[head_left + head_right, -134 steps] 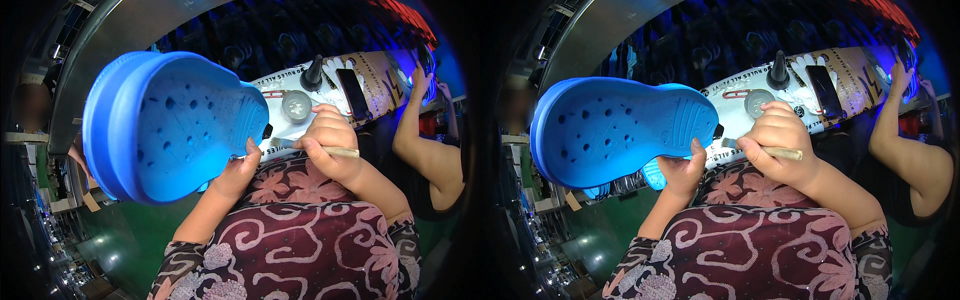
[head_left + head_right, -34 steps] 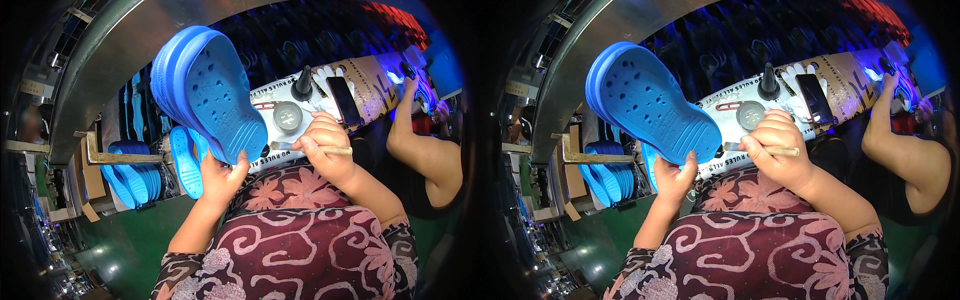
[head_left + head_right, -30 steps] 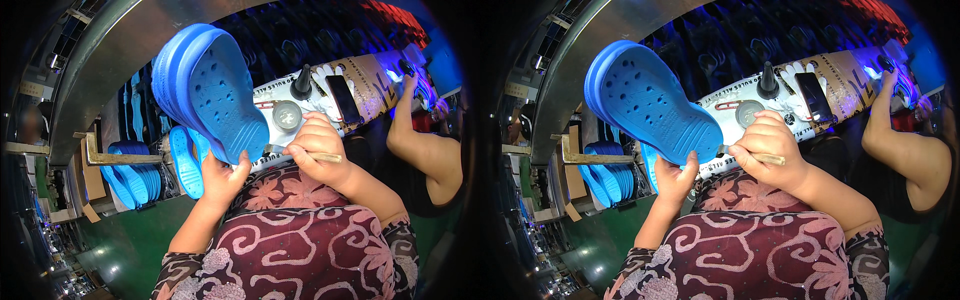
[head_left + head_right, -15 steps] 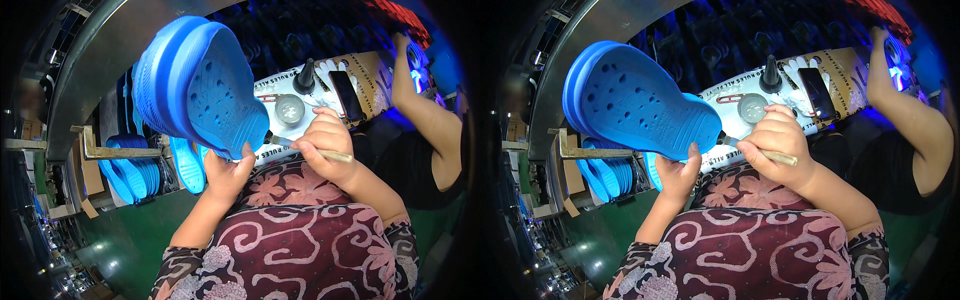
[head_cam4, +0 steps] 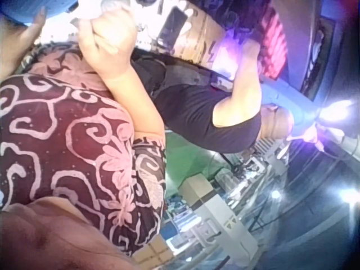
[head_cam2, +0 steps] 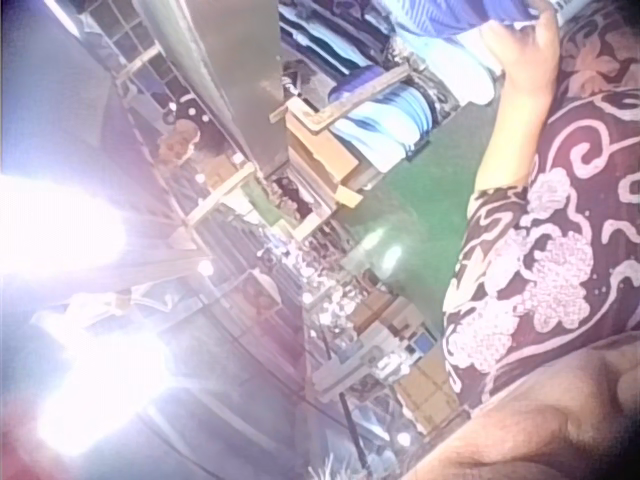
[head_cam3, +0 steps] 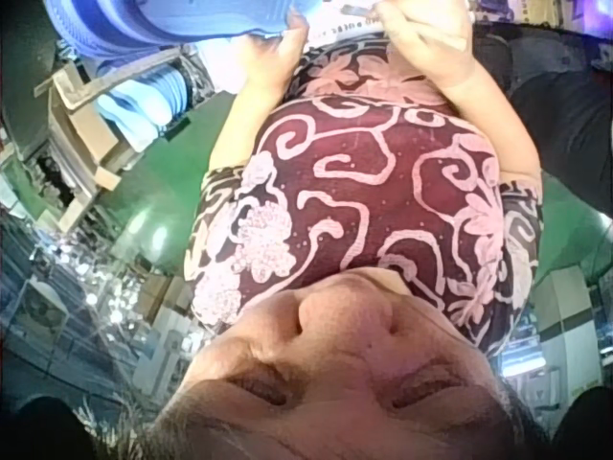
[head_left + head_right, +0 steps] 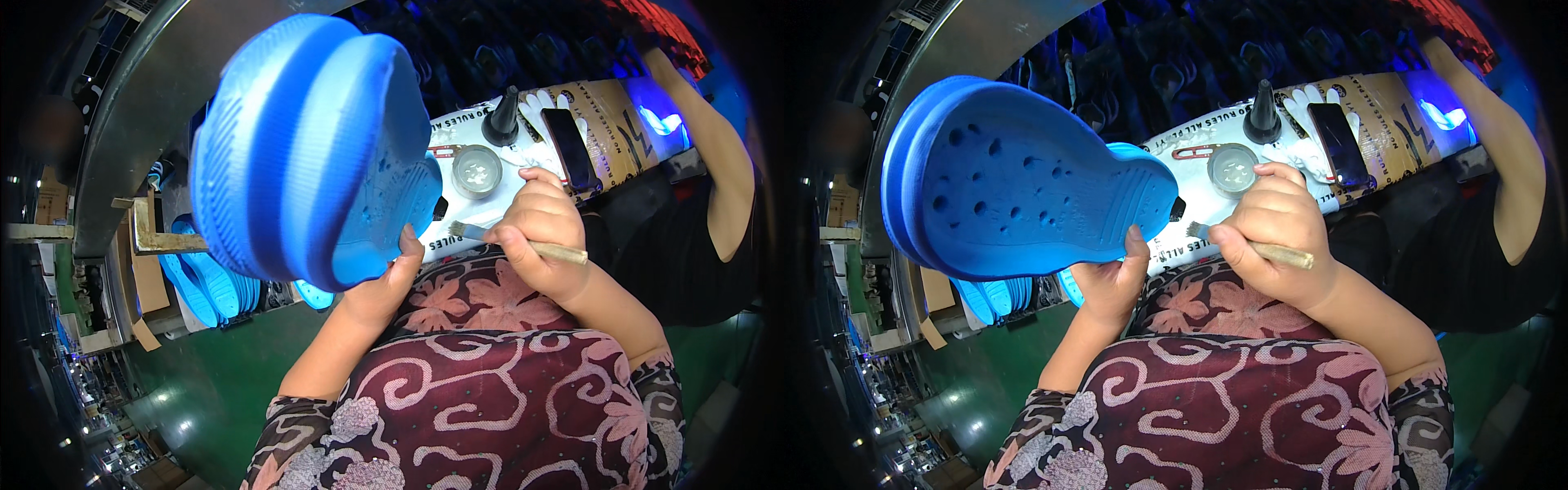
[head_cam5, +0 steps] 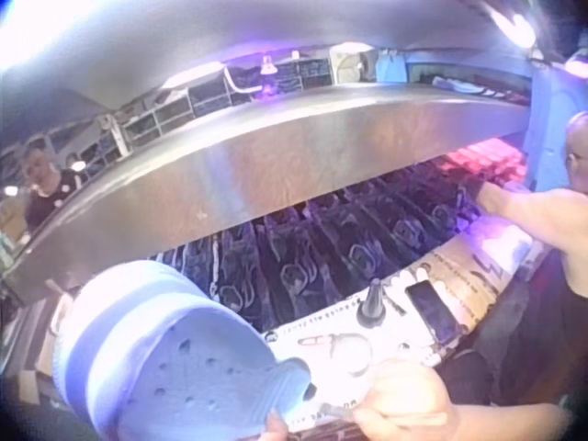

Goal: The person takes shoe soles one by one, applies adhesive to each sole with a brush, and places them onto an overhead conveyor belt.

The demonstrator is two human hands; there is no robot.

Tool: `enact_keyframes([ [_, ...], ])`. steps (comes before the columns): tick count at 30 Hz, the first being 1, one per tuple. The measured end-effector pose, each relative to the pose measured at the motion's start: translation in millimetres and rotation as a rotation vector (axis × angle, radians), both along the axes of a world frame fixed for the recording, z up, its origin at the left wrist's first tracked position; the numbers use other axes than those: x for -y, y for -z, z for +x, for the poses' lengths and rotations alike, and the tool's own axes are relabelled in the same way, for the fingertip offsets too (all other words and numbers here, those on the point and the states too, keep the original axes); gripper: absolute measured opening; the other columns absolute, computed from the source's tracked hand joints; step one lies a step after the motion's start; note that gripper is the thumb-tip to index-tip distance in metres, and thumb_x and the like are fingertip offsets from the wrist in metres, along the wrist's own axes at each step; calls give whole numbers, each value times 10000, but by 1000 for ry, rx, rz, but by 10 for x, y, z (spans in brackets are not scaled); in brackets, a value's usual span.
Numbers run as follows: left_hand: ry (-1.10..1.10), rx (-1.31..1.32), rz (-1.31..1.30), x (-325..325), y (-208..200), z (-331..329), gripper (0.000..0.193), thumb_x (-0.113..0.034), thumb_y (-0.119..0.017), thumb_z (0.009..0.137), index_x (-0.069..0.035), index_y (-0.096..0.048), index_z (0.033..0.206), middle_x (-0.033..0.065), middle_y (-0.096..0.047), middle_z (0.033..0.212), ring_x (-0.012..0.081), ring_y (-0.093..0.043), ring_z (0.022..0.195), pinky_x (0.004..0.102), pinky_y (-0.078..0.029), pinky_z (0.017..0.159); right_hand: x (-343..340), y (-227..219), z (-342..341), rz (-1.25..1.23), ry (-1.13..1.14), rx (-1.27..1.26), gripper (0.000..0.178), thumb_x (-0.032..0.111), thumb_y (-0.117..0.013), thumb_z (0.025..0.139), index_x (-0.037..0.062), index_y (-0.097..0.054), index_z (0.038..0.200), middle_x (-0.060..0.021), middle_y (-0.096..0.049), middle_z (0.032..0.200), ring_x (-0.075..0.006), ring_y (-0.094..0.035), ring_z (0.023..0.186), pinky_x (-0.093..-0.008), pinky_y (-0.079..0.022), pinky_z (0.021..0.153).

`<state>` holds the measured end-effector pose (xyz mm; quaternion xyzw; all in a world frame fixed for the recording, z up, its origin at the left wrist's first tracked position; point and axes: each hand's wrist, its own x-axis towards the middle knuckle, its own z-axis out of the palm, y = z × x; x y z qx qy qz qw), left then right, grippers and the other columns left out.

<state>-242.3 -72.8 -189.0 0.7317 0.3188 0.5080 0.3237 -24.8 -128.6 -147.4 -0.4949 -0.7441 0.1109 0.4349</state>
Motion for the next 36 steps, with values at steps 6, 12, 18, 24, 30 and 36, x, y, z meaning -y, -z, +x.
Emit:
enact_keyframes([
  [6,81,-89,30,-4,51,-78,287,56,-631,811,39,-545,1084,97,-605,1017,153,-580,897,279,-467,807,-60,24,-14,50,25,-99,172,173,-654,814,92,-651,663,-23,-548,605,-212,-544,634,-391,-405,872],
  [12,-58,-13,30,14,147,-14,248,46,-633,812,35,-575,1053,102,-615,1014,173,-588,890,292,-469,812,-74,-7,-41,112,52,26,106,135,-679,768,87,-652,678,-21,-533,599,-213,-542,634,-392,-403,871],
  [18,-68,-84,-89,-74,-284,-6,354,-7,-624,809,44,-570,1155,114,-619,1048,208,-605,925,353,-476,864,23,-67,191,118,97,-29,121,120,-678,753,81,-622,653,-41,-547,617,-233,-527,617,-392,-403,832],
  [24,386,270,-763,-63,-1092,67,605,-99,-656,788,105,-375,1284,215,-608,1048,219,-667,767,315,-555,585,197,164,492,76,213,-150,166,127,-668,797,72,-614,651,-61,-546,628,-262,-528,625,-380,-407,794],
  [30,998,-169,-946,-320,-1732,1093,777,-150,-690,772,89,-256,1370,193,-608,1010,155,-635,555,243,-522,445,386,337,859,-29,279,-90,150,120,-679,799,107,-636,656,-55,-582,630,-261,-570,658,-368,-425,767],
  [36,878,567,-1020,-1115,-2391,3186,472,-141,-591,912,60,-378,1281,268,-593,1158,295,-640,1026,336,-539,905,519,178,985,6,343,-196,172,130,-614,834,97,-684,680,-54,-636,657,-241,-612,696,-373,-438,841],
])
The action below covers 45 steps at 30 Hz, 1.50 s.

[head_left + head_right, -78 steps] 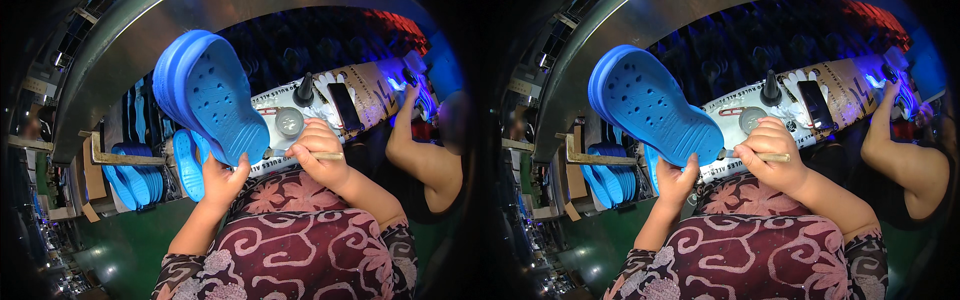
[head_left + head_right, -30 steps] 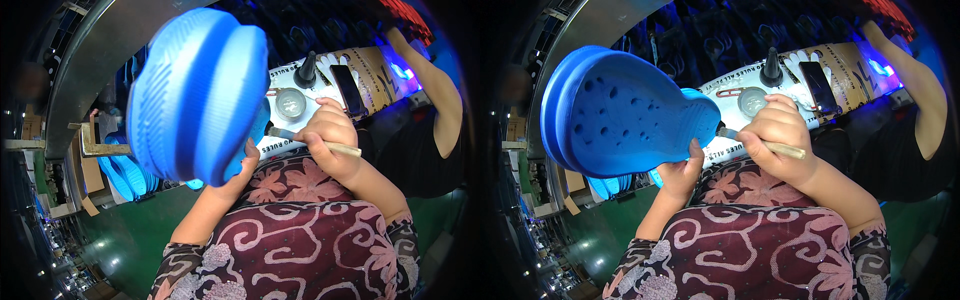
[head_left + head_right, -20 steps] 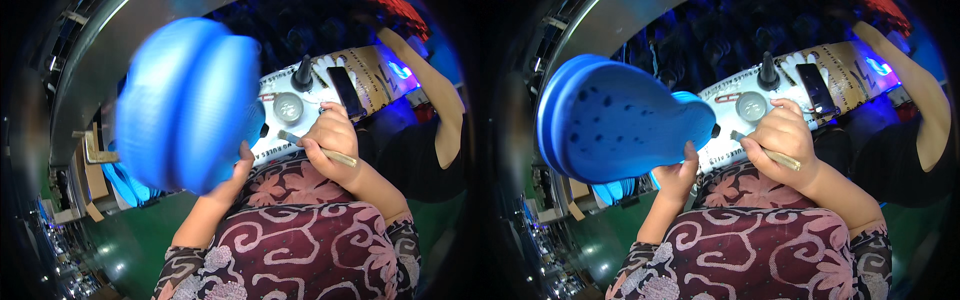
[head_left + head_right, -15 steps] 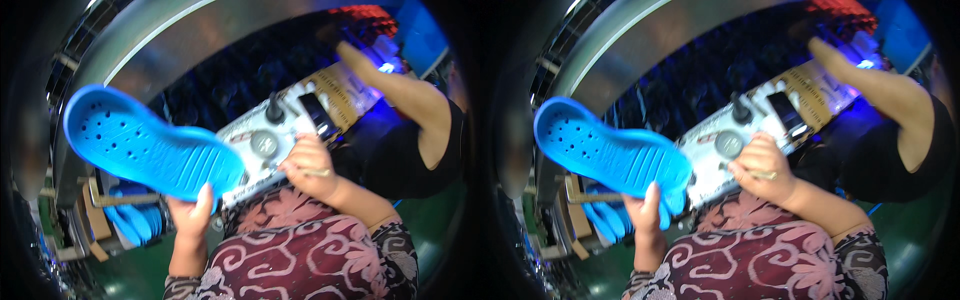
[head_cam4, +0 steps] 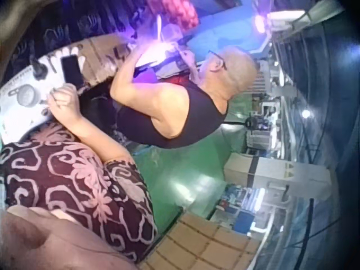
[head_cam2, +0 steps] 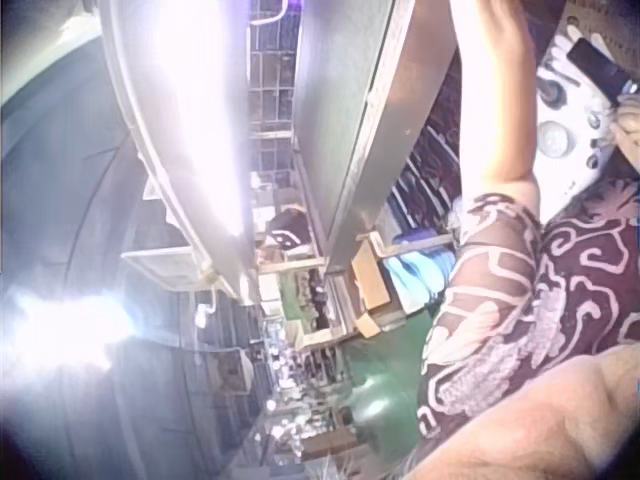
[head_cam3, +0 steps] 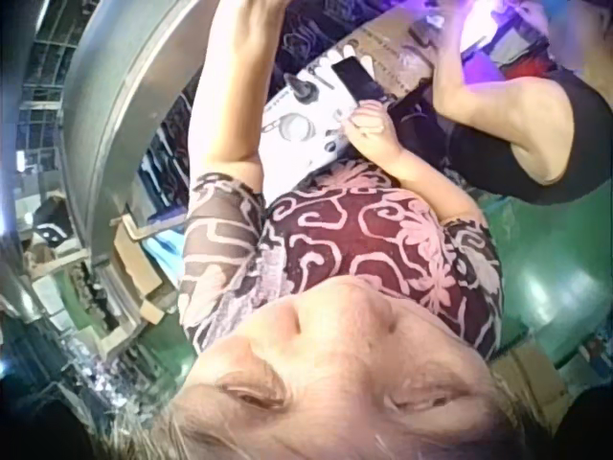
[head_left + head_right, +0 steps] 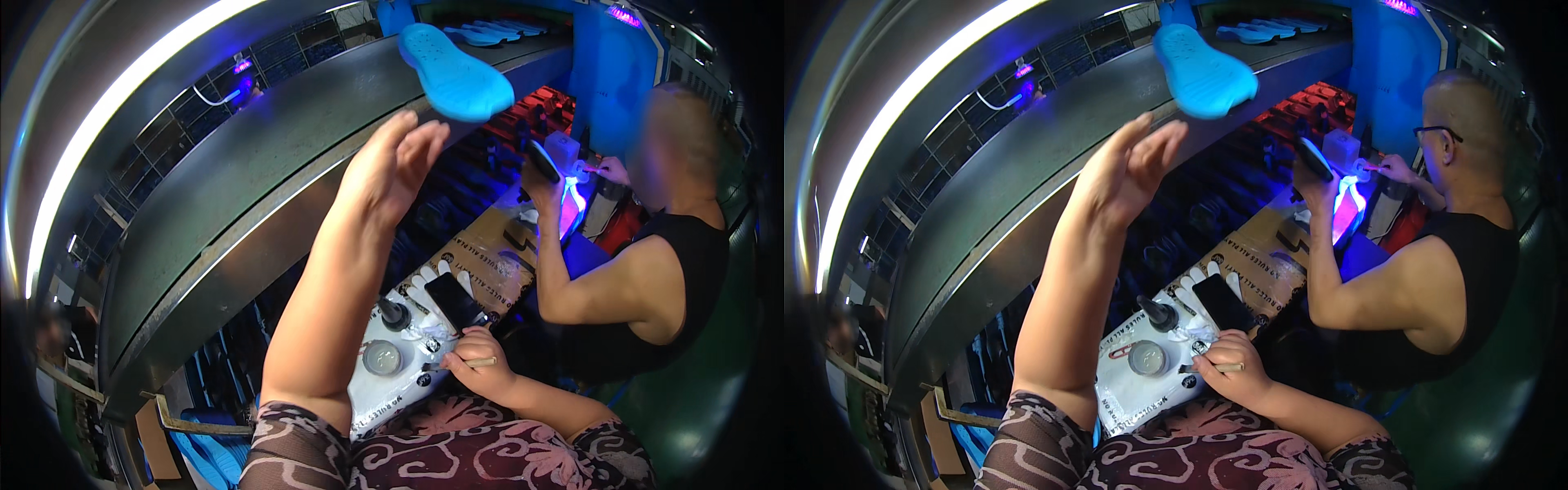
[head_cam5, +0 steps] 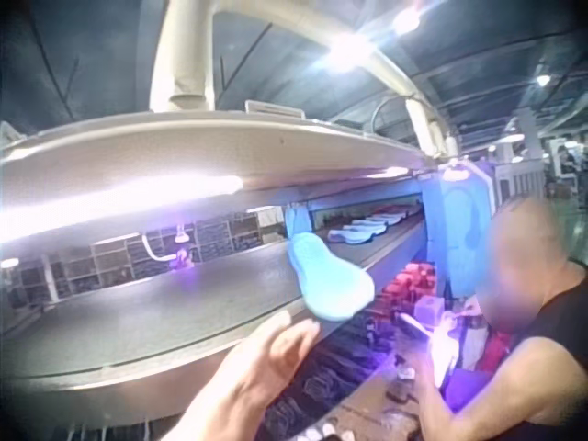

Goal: The person takes shoe soles one by one, applies adhesive to each sole with a brush, and places them onto an overhead conveyor belt.

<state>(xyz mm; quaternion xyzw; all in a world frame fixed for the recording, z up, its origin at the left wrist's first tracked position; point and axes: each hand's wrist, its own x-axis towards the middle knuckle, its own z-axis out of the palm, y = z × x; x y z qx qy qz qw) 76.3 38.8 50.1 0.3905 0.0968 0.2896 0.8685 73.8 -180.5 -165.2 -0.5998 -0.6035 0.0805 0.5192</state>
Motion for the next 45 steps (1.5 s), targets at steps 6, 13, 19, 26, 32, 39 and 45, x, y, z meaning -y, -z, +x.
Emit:
enact_keyframes([
  [6,113,51,105,543,233,-31,502,-302,-524,944,-38,-396,1352,212,-609,1159,328,-622,1046,387,-497,932,126,139,199,20,106,-39,165,143,-647,830,116,-690,672,-44,-634,649,-242,-601,667,-358,-437,801],
  [13,-203,-629,243,424,1879,-2155,475,-192,-571,891,12,-445,1301,135,-646,992,230,-654,897,315,-515,816,38,303,96,35,-30,-67,250,174,-606,875,81,-672,653,-63,-620,610,-251,-568,603,-353,-409,682],
  [19,-544,-1494,937,426,3093,-4258,587,-198,-669,761,54,-475,1255,154,-657,898,238,-641,746,349,-523,680,-110,259,-145,-13,-108,-146,280,179,-579,893,64,-663,651,-76,-638,631,-263,-585,611,-364,-421,642],
  [26,-190,-2144,967,507,3339,-4240,636,-270,-655,700,43,-492,1229,253,-651,982,394,-640,911,458,-512,786,-255,252,-372,-77,-171,-111,268,171,-577,889,58,-652,658,-86,-638,636,-275,-604,636,-365,-439,644],
  [32,-462,-1769,868,496,3372,-4462,496,-184,-616,784,26,-442,1199,245,-647,974,376,-651,848,424,-519,739,-170,386,-405,-134,-65,-205,162,82,-610,846,54,-684,704,-82,-641,707,-243,-597,675,-353,-460,641],
  [39,-436,-503,-506,762,3219,-4186,418,-190,-576,884,6,-466,1237,138,-622,1101,226,-645,945,354,-548,786,-328,319,-486,-146,-78,-245,227,73,-573,887,0,-670,696,-77,-600,598,-198,-562,599,-317,-439,622],
  [45,-578,-651,-25,1048,2589,-3614,507,-124,-612,876,-49,-373,1317,128,-555,1176,220,-617,970,324,-582,650,-471,45,-596,-196,-191,-368,363,206,-496,962,-9,-663,722,-57,-580,596,-132,-542,595,-300,-431,721],
])
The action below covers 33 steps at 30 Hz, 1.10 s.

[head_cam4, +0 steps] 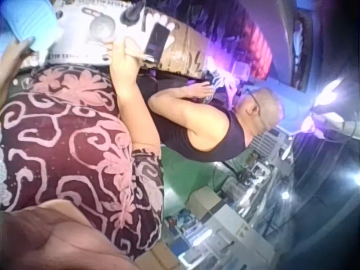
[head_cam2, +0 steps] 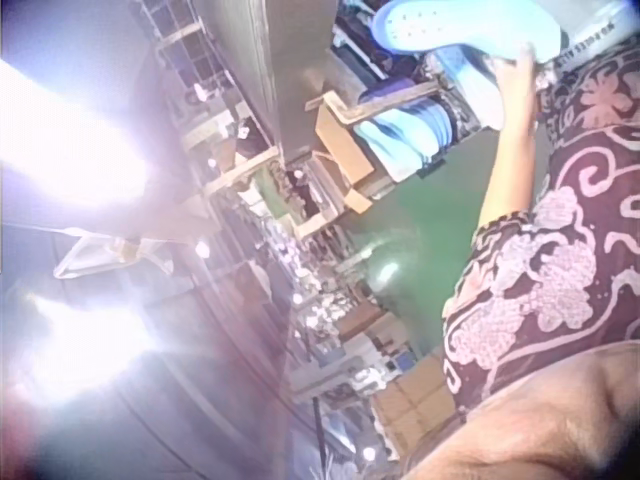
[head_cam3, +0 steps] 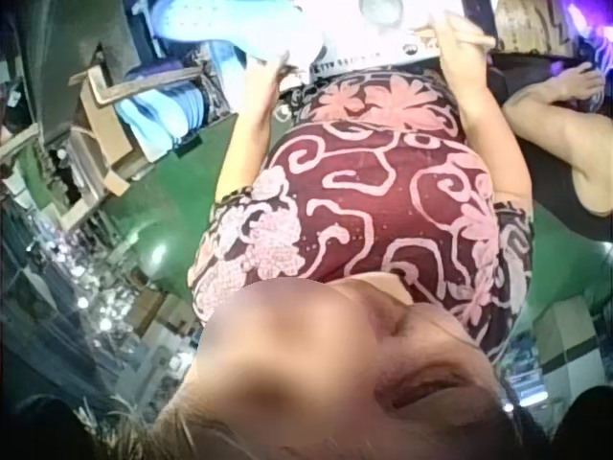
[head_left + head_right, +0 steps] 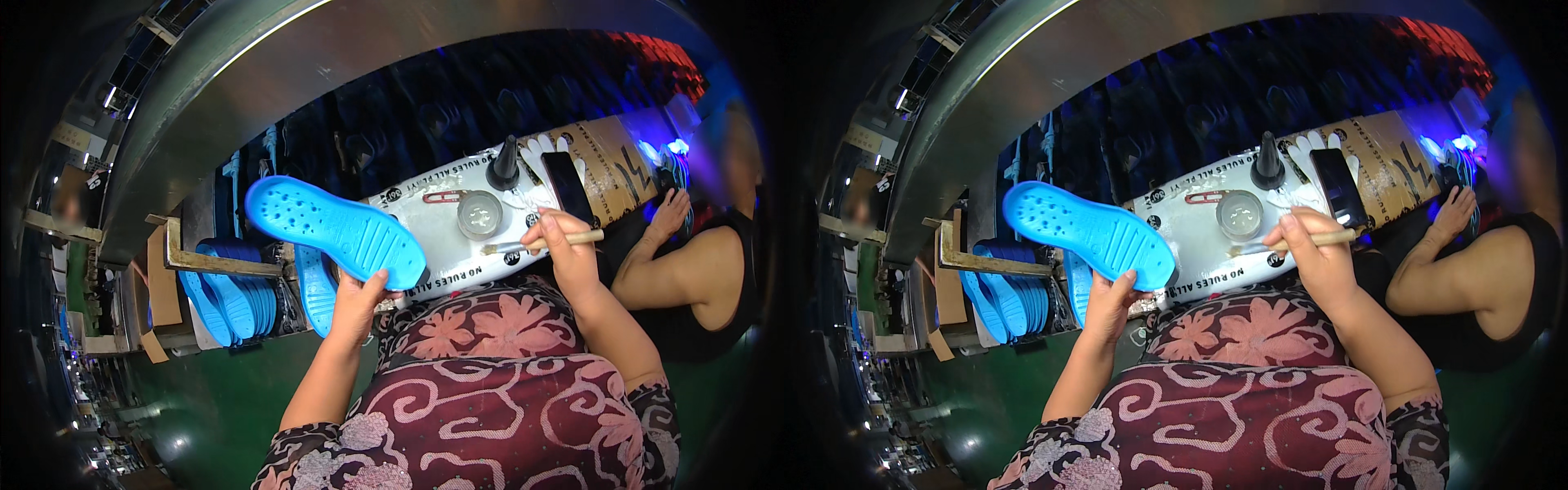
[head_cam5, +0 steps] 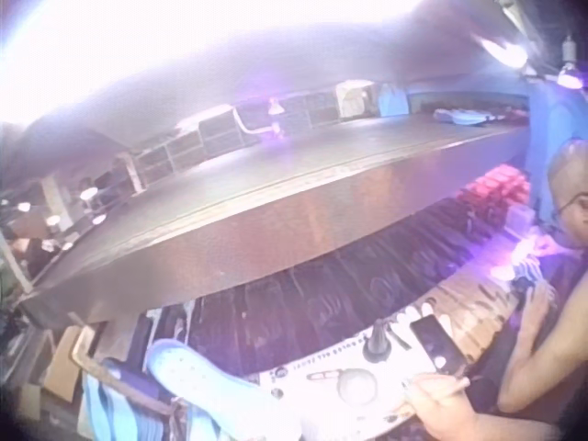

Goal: The person takes shoe soles one by one, applies adhesive to each sole with a brush, and places them onto an overhead conveyor belt.

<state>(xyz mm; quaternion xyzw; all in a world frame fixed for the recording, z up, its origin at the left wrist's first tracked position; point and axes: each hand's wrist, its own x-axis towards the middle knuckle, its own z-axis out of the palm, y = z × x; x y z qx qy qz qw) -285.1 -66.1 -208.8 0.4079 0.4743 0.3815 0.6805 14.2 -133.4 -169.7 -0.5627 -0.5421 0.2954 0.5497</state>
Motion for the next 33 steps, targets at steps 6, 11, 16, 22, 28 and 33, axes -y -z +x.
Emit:
enact_keyframes([
  [6,-23,-234,480,47,-192,349,443,-88,-624,841,33,-445,1227,149,-597,1128,203,-597,1008,334,-471,891,-95,-261,-230,238,-153,219,242,166,-586,883,68,-666,677,-47,-616,636,-230,-559,642,-392,-404,884],
  [11,-23,-269,530,84,-291,487,437,-78,-640,819,48,-459,1197,151,-632,1064,202,-626,952,332,-479,877,-71,-219,-322,279,-168,337,177,172,-634,825,82,-659,675,-25,-584,621,-211,-557,642,-387,-404,864],
  [16,-15,-237,590,78,-337,542,420,-76,-639,814,49,-470,1178,154,-638,1052,212,-634,940,333,-483,868,-77,-179,-333,295,-164,390,160,174,-654,804,87,-656,669,-25,-578,625,-213,-552,640,-384,-403,862],
  [22,-19,-304,543,66,-297,508,446,-74,-642,793,50,-462,1182,162,-637,1045,216,-635,943,334,-482,868,-54,-164,-237,263,-101,442,163,173,-651,807,90,-652,667,-32,-566,618,-221,-557,650,-383,-405,855],
  [28,-13,-286,543,94,-287,551,434,-71,-644,791,44,-465,1169,151,-633,1043,214,-629,935,333,-477,871,-82,-170,-309,289,-161,413,156,174,-654,814,88,-657,684,-32,-564,621,-217,-551,643,-380,-401,856],
  [33,-29,-253,544,103,-265,537,428,-61,-646,789,38,-467,1165,143,-631,1038,210,-623,938,331,-476,867,-71,-160,-248,284,-110,475,162,183,-666,809,86,-654,680,-25,-564,618,-215,-548,639,-380,-402,852],
])
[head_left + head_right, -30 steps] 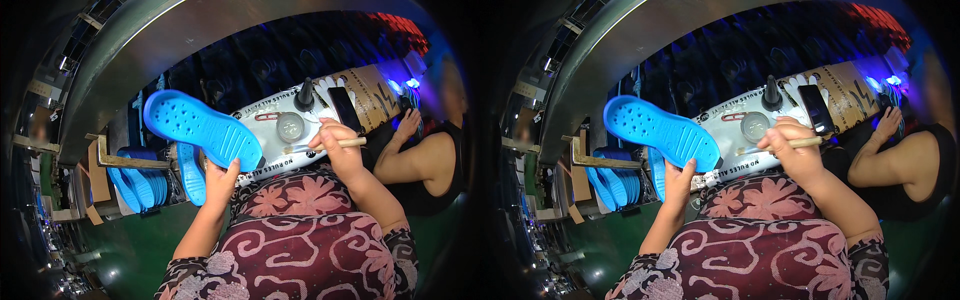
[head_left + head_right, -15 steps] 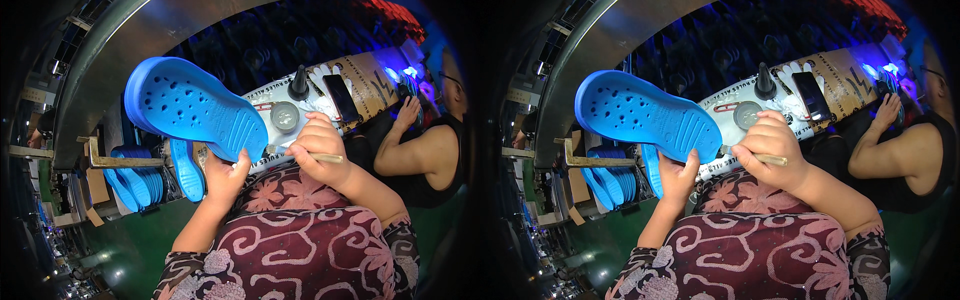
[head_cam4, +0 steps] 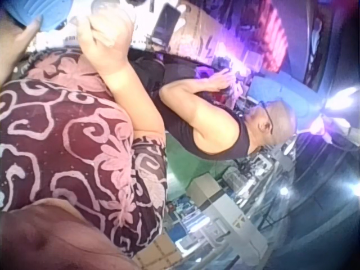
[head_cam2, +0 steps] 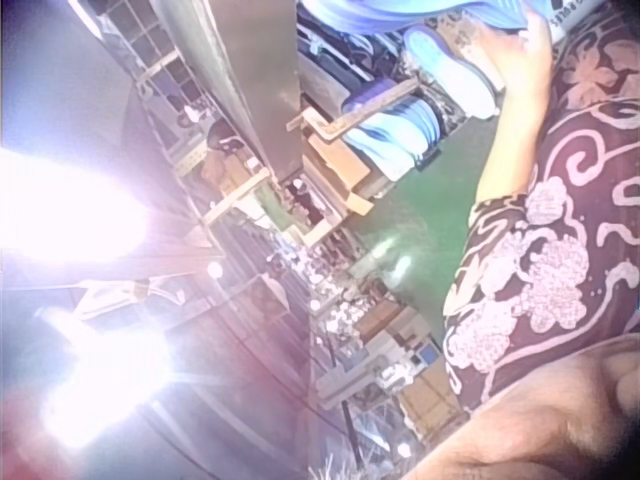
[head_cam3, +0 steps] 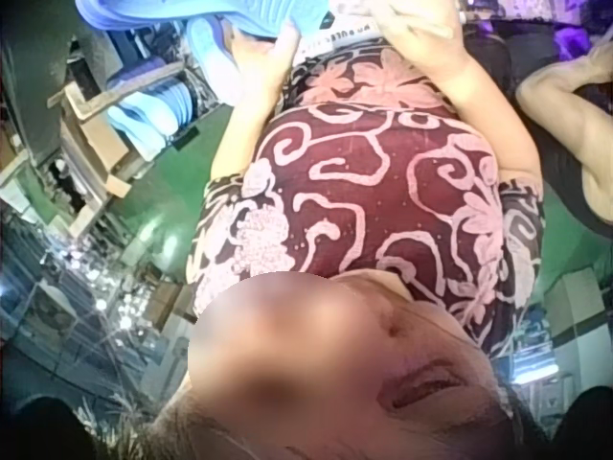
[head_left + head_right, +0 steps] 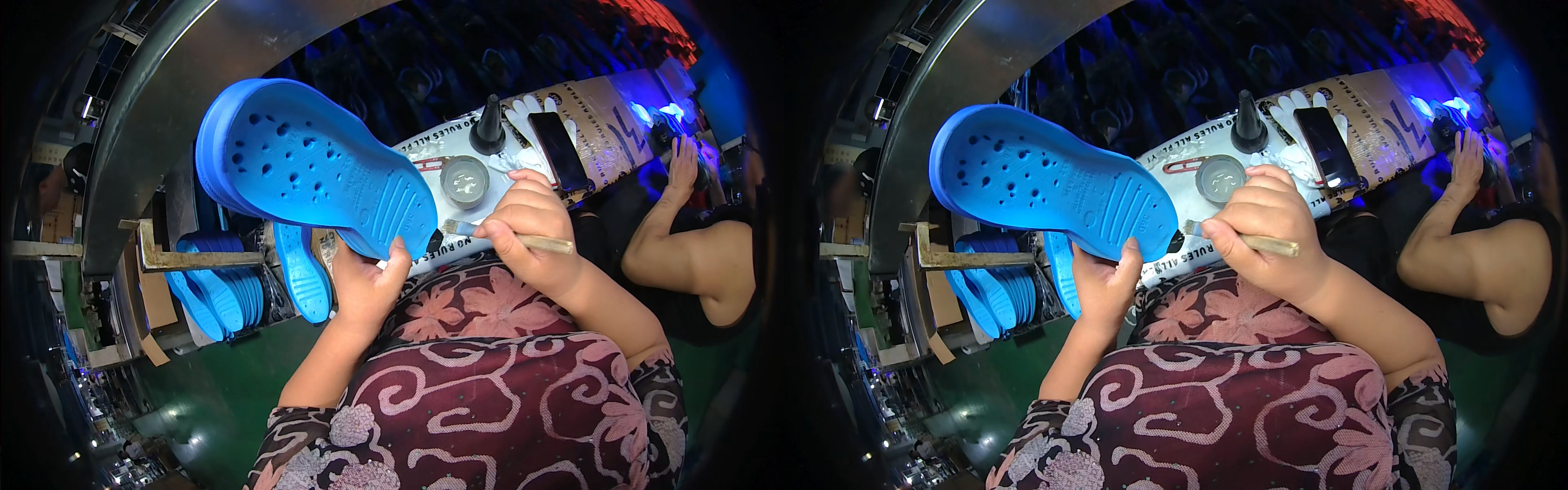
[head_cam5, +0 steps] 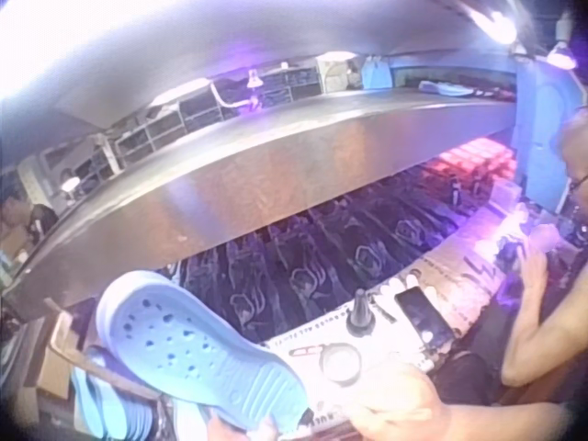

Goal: The person takes shoe soles one by one, applies adhesive to each sole with a brush, and places them onto an overhead conveyor belt.

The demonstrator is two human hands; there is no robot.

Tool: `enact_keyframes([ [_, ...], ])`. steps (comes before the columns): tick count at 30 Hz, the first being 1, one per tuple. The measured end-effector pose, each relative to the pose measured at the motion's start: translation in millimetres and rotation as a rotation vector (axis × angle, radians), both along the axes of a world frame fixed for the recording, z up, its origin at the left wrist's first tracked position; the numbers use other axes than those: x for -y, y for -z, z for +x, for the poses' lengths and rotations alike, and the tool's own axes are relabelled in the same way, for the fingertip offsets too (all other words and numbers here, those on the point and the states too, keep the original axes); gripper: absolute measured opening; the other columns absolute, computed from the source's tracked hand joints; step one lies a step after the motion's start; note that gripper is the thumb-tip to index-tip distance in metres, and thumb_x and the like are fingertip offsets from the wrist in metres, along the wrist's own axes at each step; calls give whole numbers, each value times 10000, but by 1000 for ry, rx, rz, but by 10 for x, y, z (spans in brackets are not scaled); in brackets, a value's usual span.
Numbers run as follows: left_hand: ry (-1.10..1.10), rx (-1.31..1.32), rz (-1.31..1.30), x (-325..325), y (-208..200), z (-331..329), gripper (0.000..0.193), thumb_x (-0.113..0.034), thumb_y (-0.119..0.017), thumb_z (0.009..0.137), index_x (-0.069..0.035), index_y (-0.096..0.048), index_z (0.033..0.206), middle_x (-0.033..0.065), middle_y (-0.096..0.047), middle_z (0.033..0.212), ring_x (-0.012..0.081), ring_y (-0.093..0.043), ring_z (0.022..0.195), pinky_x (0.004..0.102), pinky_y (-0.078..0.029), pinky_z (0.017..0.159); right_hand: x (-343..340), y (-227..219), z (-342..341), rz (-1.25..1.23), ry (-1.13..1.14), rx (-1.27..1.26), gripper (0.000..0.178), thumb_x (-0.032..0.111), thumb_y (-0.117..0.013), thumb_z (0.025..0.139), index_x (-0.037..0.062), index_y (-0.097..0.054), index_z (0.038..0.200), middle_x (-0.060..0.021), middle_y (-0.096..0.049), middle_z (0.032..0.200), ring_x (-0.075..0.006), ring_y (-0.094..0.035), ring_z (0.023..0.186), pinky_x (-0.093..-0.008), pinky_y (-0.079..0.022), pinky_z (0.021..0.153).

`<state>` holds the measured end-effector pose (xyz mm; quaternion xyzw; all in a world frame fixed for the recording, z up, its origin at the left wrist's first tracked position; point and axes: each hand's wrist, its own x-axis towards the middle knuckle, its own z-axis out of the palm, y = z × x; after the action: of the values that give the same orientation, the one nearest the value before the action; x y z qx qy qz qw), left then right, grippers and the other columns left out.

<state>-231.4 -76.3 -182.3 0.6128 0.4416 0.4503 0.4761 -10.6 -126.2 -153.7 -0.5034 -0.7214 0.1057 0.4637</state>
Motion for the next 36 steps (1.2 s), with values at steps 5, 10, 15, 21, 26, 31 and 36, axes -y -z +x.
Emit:
enact_keyframes([
  [5,-2,-21,35,23,10,27,409,-44,-643,788,35,-478,1154,140,-629,1033,204,-620,931,327,-475,859,18,-21,-33,13,-58,-35,159,191,-685,795,89,-658,676,-19,-581,626,-202,-549,645,-370,-406,853],
  [10,-20,-21,138,17,42,41,349,-34,-644,787,35,-515,1103,125,-643,975,195,-630,868,309,-485,806,34,31,-21,16,-78,-25,153,191,-688,788,84,-668,682,-25,-574,605,-200,-545,618,-371,-411,851],
  [15,-5,17,169,41,-4,94,290,-6,-635,782,34,-539,1053,119,-645,949,187,-633,835,302,-491,781,33,21,-23,9,-41,-106,156,183,-675,798,81,-670,679,-32,-567,595,-205,-546,612,-376,-411,852],
  [21,47,-32,177,45,72,48,435,38,-600,794,42,-433,1196,135,-575,1091,192,-588,961,323,-458,890,14,58,-92,31,-40,-92,158,171,-664,799,78,-667,672,-32,-557,593,-208,-544,611,-377,-408,859],
  [26,56,-9,218,31,73,43,403,37,-604,808,43,-450,1180,139,-584,1088,190,-589,964,320,-459,886,42,28,-40,-23,-50,-70,170,158,-649,807,84,-662,654,-32,-567,599,-204,-548,615,-378,-403,868],
  [31,58,-32,281,26,105,27,332,27,-613,819,52,-500,1131,140,-603,1072,187,-596,951,318,-460,882,26,33,-2,-14,-22,-134,177,172,-635,828,100,-670,670,-27,-588,621,-199,-556,636,-384,-400,875],
  [36,51,-31,260,43,120,26,316,24,-615,820,56,-514,1118,134,-609,1058,183,-598,942,313,-463,871,19,22,-60,-31,-28,-96,155,180,-657,810,97,-659,680,-24,-568,624,-209,-552,655,-384,-398,878],
])
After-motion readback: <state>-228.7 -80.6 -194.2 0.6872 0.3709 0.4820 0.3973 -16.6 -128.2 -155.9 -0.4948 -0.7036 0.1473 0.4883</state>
